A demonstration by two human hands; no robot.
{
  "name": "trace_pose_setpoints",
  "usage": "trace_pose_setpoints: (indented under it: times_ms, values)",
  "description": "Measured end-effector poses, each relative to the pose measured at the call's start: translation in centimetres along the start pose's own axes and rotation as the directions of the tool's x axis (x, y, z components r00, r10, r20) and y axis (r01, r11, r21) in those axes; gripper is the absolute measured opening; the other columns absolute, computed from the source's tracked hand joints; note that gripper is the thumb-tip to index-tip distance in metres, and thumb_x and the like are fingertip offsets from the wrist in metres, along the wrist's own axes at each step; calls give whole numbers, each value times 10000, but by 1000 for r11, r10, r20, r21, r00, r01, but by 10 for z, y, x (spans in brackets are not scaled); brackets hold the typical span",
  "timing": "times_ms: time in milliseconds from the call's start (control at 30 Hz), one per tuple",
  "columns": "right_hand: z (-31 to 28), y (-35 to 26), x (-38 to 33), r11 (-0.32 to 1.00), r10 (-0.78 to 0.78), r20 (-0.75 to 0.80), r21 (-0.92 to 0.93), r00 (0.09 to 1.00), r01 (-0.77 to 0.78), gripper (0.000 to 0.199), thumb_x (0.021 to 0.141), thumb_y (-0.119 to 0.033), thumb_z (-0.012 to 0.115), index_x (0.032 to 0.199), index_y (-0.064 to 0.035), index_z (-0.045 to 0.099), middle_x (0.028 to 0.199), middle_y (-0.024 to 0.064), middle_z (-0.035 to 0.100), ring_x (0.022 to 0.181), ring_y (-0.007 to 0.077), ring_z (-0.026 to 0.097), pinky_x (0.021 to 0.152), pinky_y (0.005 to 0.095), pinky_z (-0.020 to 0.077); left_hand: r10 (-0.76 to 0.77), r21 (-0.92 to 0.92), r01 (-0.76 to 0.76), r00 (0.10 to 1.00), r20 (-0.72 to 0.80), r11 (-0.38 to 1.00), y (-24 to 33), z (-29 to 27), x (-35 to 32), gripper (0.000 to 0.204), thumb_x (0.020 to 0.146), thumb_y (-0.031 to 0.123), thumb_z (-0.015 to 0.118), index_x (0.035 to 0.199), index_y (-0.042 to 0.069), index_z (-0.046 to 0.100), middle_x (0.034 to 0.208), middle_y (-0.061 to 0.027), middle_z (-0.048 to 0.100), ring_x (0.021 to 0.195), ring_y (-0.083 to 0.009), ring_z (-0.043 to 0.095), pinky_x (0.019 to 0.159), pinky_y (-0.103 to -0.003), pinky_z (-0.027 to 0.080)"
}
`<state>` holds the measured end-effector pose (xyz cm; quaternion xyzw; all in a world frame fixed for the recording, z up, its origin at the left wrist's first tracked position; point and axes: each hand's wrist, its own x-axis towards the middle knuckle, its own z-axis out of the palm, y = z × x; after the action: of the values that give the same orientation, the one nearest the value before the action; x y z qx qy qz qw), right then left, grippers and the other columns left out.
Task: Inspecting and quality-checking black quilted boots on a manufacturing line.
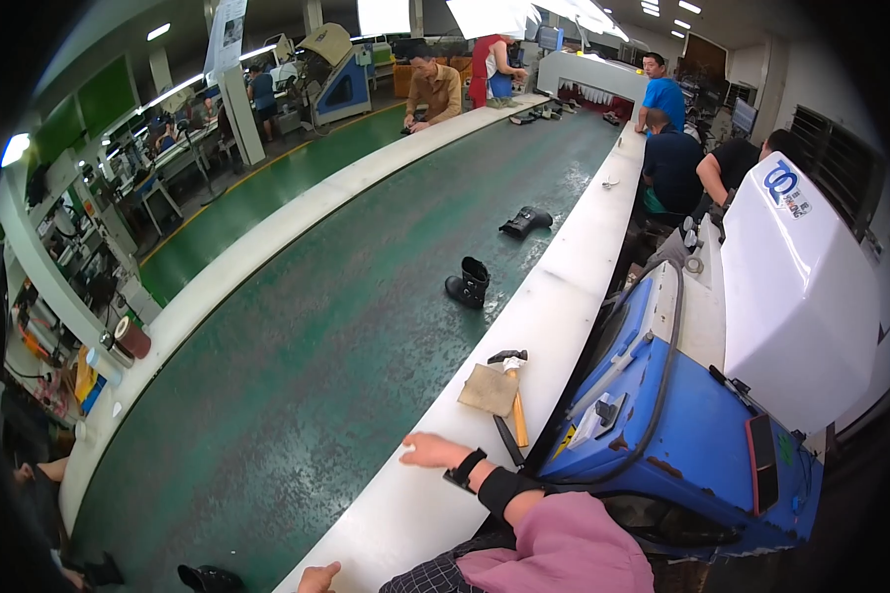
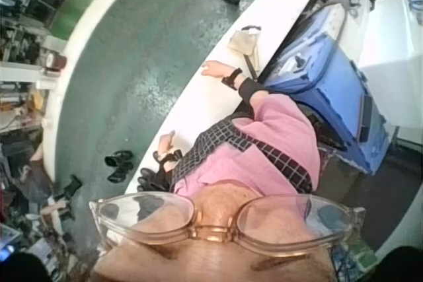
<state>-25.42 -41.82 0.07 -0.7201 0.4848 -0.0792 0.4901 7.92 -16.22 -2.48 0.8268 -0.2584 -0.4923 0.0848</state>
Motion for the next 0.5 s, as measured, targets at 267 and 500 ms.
trace_pose_setpoints:
  times_ms: [267,500]
  values:
    - [-144,25,57,996,56,-688,-9,723,-86,650,733,-291,663,1284,-10,463,1338,262,374,1208,426,429,1004,429,386,-57,-39,56,998,-28,998,-1,3,1,490,726,397,726,682,-81,626,581,-101,574,481,-189,538,480,-325,449]
    - [-230,62,105,963,212,-879,114,427,-244,837,677,-164,666,1419,-160,280,1373,258,276,1184,504,392,1005,478,380,40,4,-40,999,-35,999,13,-1,-13,467,800,404,655,781,-62,649,657,-145,604,618,-265,543,596,-377,436]
